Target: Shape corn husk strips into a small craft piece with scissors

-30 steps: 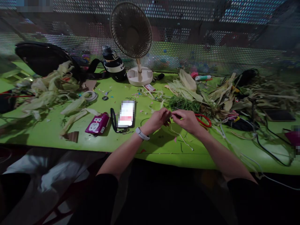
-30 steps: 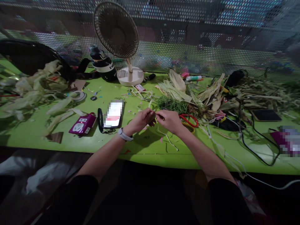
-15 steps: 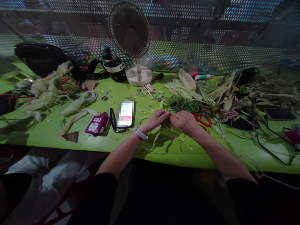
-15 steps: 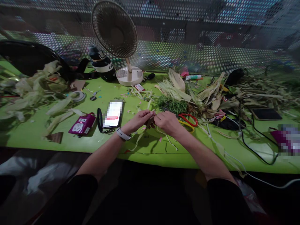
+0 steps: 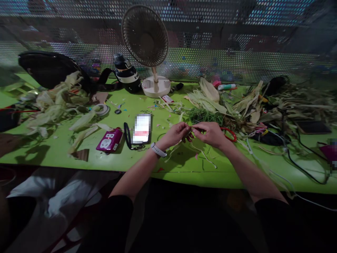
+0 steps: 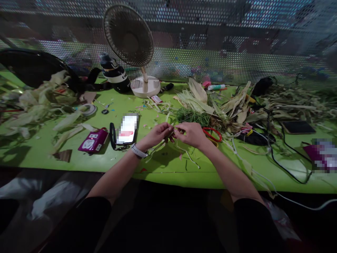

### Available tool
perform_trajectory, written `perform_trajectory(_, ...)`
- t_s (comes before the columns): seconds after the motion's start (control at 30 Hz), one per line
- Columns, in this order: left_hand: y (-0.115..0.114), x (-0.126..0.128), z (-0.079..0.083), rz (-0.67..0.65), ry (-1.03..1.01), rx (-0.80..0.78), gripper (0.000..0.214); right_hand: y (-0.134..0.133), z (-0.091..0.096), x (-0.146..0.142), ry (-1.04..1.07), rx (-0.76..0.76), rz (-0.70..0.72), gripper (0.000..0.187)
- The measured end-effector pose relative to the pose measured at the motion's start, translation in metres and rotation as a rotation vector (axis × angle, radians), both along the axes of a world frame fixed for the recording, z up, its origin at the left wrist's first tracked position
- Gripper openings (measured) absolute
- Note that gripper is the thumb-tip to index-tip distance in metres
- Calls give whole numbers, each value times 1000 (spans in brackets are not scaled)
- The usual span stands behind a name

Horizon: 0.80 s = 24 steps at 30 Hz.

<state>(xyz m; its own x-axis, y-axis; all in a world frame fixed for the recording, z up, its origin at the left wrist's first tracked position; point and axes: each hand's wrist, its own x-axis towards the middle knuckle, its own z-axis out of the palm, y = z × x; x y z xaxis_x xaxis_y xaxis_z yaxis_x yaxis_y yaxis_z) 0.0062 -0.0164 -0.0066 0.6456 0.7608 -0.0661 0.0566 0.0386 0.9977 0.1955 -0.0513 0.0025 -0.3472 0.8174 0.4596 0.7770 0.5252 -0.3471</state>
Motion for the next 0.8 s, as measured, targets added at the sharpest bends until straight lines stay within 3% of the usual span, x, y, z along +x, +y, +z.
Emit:
perform_trajectory(0.17, 0, 1, -3, 53, -4, 82, 38, 0, 0, -4, 51, -36, 19, 21)
perform_trajectory(0.37, -1, 1, 0, 78, 21, 53, 40, -2, 4, -5, 148, -88, -3, 18)
perform_trajectory(0.53, -2, -1, 3, 40, -33, 45, 39, -2, 8, -6, 325, -235, 10, 18)
perform_trajectory(0.67, -1, -1, -2, 70, -62, 192, 38, -1, 8, -11, 555, -461, 7, 23)
perform_trajectory(0.8, 1, -3, -1, 140, 36, 378, 33, 2, 8, -14, 659, -581, 46, 24)
